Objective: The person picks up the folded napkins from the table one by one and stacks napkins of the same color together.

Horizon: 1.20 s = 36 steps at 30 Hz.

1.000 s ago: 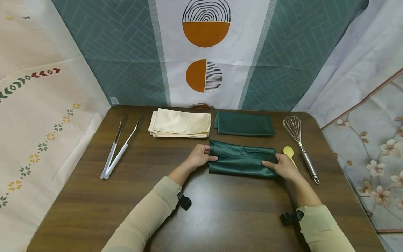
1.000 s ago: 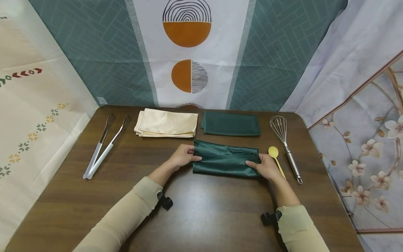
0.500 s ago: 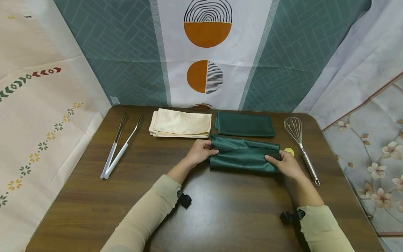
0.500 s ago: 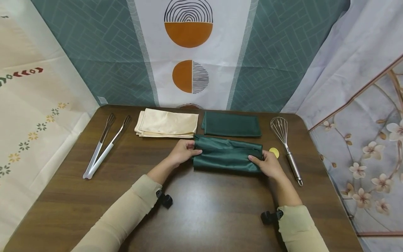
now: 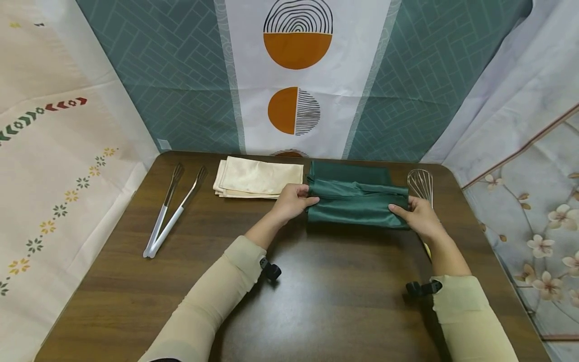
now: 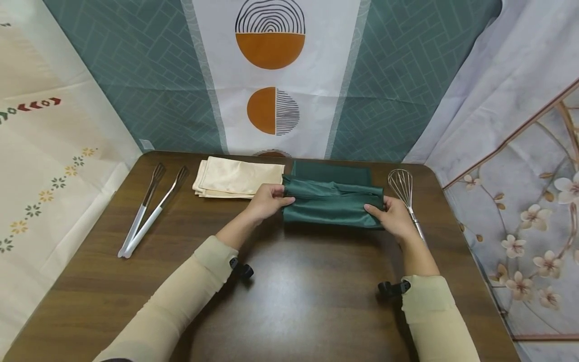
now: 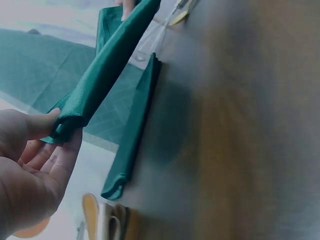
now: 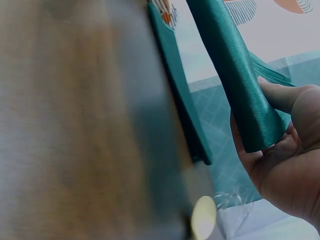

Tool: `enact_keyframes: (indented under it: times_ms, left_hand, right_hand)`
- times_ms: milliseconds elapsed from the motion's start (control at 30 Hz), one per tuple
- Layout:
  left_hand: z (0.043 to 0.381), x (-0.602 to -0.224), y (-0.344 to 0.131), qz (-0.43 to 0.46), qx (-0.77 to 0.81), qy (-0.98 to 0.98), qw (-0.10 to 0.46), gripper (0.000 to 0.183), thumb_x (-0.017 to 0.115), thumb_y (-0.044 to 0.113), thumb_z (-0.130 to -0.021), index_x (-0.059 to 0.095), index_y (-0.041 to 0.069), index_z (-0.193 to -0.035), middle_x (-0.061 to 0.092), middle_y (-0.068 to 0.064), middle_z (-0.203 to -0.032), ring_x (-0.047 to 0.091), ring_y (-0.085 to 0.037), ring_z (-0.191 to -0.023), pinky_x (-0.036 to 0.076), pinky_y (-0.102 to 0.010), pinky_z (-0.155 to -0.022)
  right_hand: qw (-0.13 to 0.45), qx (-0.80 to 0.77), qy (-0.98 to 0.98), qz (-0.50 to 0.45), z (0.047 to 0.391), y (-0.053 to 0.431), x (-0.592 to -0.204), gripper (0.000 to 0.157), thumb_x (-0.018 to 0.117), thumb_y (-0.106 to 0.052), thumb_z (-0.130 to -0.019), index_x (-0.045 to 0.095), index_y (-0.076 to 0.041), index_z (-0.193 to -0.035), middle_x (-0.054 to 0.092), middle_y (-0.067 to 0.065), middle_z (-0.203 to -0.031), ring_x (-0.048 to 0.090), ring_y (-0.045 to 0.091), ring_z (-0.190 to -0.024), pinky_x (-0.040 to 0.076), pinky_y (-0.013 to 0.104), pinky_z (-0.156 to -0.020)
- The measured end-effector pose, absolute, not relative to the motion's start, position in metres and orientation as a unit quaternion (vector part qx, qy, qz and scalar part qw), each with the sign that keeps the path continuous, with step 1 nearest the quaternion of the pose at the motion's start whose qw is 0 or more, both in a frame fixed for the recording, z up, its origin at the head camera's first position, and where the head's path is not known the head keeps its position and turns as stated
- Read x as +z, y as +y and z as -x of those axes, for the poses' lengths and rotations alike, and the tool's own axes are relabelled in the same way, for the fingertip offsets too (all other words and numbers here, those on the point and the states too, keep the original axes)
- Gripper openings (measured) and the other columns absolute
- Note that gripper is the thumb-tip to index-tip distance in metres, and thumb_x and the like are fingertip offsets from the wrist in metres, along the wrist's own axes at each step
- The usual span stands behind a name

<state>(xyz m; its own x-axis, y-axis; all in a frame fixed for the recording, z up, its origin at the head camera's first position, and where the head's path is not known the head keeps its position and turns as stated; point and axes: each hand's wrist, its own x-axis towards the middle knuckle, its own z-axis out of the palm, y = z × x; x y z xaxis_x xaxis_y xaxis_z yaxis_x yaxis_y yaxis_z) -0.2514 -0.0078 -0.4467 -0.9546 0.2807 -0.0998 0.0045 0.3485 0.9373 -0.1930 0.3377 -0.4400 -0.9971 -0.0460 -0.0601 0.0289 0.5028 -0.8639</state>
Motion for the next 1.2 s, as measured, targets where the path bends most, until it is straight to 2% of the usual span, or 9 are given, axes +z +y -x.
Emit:
enact_keyframes:
  times_ms: [167, 300, 400, 533, 767, 900, 1000, 1100, 1200]
  left_hand:
    - [0.264, -0.436, -0.004, -0.084, 0.567, 0.81, 0.123, 0.055, 0.076, 0.017, -0.093, 0.056, -0.005, -0.14, 0.055, -0.02, -0.144, 0.05, -0.03, -0.135, 0.043, -0.043, -0.11]
    - [0.273, -0.432, -0.003, -0.081, 0.567, 0.811, 0.121, 0.055, 0.074, 0.017, -0.095, 0.055, -0.004, -0.141, 0.053, -0.019, -0.146, 0.048, -0.029, -0.137, 0.043, -0.041, -0.11]
    - [0.279, -0.432, -0.002, -0.077, 0.569, 0.809, 0.125, 0.055, 0.073, 0.017, -0.096, 0.054, -0.003, -0.143, 0.051, -0.018, -0.149, 0.046, -0.028, -0.139, 0.041, -0.041, -0.112]
    - [0.285, -0.434, 0.0, -0.069, 0.572, 0.808, 0.128, 0.054, 0.072, 0.017, -0.096, 0.054, -0.003, -0.142, 0.051, -0.018, -0.149, 0.045, -0.028, -0.139, 0.041, -0.041, -0.112]
    - [0.292, -0.438, 0.004, -0.054, 0.57, 0.809, 0.136, 0.052, 0.069, 0.017, -0.098, 0.054, -0.003, -0.143, 0.051, -0.017, -0.147, 0.046, -0.028, -0.137, 0.042, -0.041, -0.11]
    - [0.298, -0.44, 0.007, -0.048, 0.568, 0.81, 0.139, 0.051, 0.068, 0.018, -0.099, 0.054, -0.003, -0.143, 0.05, -0.017, -0.149, 0.045, -0.028, -0.139, 0.041, -0.041, -0.111]
    - [0.304, -0.441, 0.011, -0.035, 0.557, 0.817, 0.145, 0.05, 0.068, 0.02, -0.099, 0.055, 0.001, -0.144, 0.053, -0.015, -0.146, 0.059, -0.025, -0.112, 0.055, -0.034, -0.082]
    - [0.309, -0.44, 0.014, -0.022, 0.543, 0.826, 0.15, 0.051, 0.067, 0.023, -0.1, 0.055, 0.005, -0.145, 0.054, -0.013, -0.144, 0.057, -0.018, -0.102, 0.047, -0.033, -0.057]
    - [0.313, -0.44, 0.014, -0.02, 0.54, 0.828, 0.151, 0.05, 0.066, 0.023, -0.101, 0.054, 0.005, -0.146, 0.055, -0.013, -0.144, 0.055, -0.019, -0.119, 0.05, -0.039, -0.062]
  right_hand:
    - [0.041, -0.51, 0.859, 0.003, 0.205, 0.341, -0.432, 0.035, 0.065, -0.028, -0.101, 0.062, 0.006, -0.109, 0.066, -0.013, -0.07, 0.055, 0.002, -0.059, 0.047, 0.021, -0.055]
    - [0.04, -0.512, 0.858, -0.011, 0.213, 0.342, -0.43, 0.032, 0.067, -0.031, -0.1, 0.059, 0.0, -0.094, 0.05, -0.013, -0.057, 0.04, 0.004, -0.049, 0.036, 0.023, -0.048]
    - [0.035, -0.509, 0.86, -0.027, 0.218, 0.342, -0.431, 0.042, 0.069, -0.034, -0.098, 0.045, -0.006, -0.077, 0.03, -0.01, -0.054, 0.024, 0.006, -0.048, 0.024, 0.028, -0.046]
    - [0.025, -0.511, 0.858, -0.037, 0.223, 0.341, -0.434, 0.055, 0.072, -0.034, -0.096, 0.03, -0.011, -0.07, 0.021, -0.009, -0.058, 0.019, 0.007, -0.05, 0.019, 0.03, -0.047]
    - [0.021, -0.522, 0.852, -0.034, 0.234, 0.34, -0.44, 0.033, 0.071, -0.031, -0.097, 0.059, -0.001, -0.089, 0.039, -0.01, -0.055, 0.028, 0.005, -0.047, 0.028, 0.025, -0.045]
    - [0.033, -0.518, 0.854, -0.042, 0.243, 0.342, -0.444, 0.038, 0.069, -0.033, -0.098, 0.065, 0.003, -0.109, 0.053, -0.011, -0.059, 0.038, 0.005, -0.049, 0.036, 0.024, -0.049]
    - [0.042, -0.513, 0.856, -0.05, 0.249, 0.344, -0.447, 0.042, 0.068, -0.036, -0.098, 0.064, 0.004, -0.113, 0.057, -0.011, -0.065, 0.047, 0.006, -0.06, 0.042, 0.023, -0.056]
    - [0.047, -0.517, 0.853, -0.058, 0.254, 0.344, -0.45, 0.043, 0.068, -0.038, -0.098, 0.065, 0.002, -0.115, 0.063, -0.012, -0.07, 0.054, 0.006, -0.069, 0.047, 0.022, -0.062]
    - [0.047, -0.525, 0.848, -0.06, 0.26, 0.344, -0.453, 0.044, 0.069, -0.037, -0.098, 0.065, 0.002, -0.117, 0.066, -0.015, -0.072, 0.058, 0.004, -0.07, 0.05, 0.02, -0.063]
